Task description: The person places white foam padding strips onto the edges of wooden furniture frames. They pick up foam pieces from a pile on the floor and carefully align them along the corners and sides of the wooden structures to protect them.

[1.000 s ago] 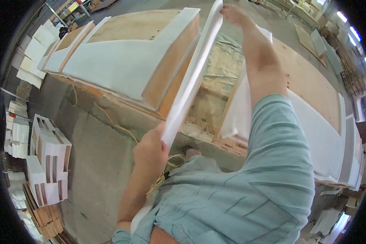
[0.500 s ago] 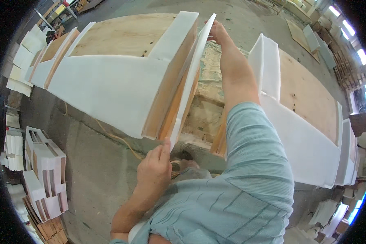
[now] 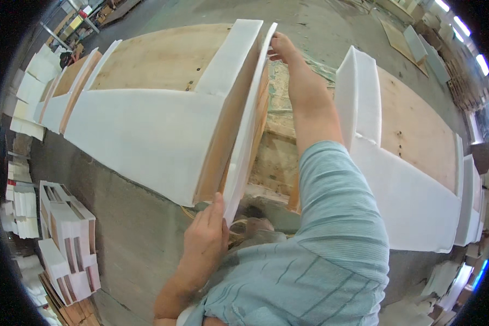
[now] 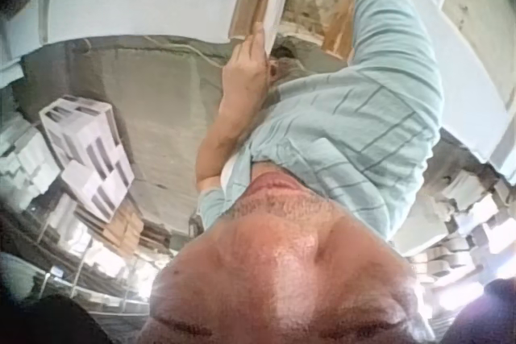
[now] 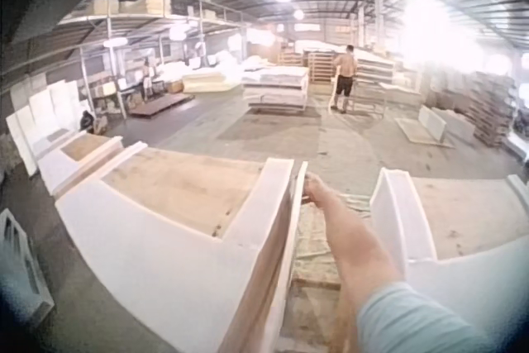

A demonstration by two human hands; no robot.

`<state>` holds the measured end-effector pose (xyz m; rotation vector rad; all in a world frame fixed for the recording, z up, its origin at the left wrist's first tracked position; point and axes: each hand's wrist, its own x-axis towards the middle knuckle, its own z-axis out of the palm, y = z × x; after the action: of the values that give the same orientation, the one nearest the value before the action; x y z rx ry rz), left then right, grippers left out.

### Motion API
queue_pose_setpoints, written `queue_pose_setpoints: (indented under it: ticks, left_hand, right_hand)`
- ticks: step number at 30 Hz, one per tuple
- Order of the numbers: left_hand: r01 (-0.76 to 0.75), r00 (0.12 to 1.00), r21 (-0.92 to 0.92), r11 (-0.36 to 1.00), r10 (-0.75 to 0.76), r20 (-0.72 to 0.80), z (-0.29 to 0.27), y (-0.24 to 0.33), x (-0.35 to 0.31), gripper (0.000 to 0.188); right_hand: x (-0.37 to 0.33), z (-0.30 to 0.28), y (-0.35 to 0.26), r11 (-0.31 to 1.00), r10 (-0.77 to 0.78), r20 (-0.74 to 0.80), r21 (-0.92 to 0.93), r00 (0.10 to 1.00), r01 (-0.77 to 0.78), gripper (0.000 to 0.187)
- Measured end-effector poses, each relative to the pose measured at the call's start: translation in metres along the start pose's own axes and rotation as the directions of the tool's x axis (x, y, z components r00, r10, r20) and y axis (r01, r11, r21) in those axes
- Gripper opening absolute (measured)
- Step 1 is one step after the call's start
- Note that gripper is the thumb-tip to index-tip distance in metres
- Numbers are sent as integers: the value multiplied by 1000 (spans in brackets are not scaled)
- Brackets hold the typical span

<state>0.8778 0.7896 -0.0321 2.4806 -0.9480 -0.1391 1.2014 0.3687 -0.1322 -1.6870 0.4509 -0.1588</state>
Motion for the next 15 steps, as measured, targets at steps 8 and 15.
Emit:
queue_pose_setpoints:
  ticks: [8,15]
  left_hand:
    - [-17,999,-12,1000,16,-45,-11,0,-1,57]
    - [19,998,-23,1000,-20,-62,-13,-7,-9,57]
  right_hand:
    - [30,13,-1,974,194,-151,-92,969,-209,37]
    - [-44,59,-49,899,360,-6,271,933,-345,78]
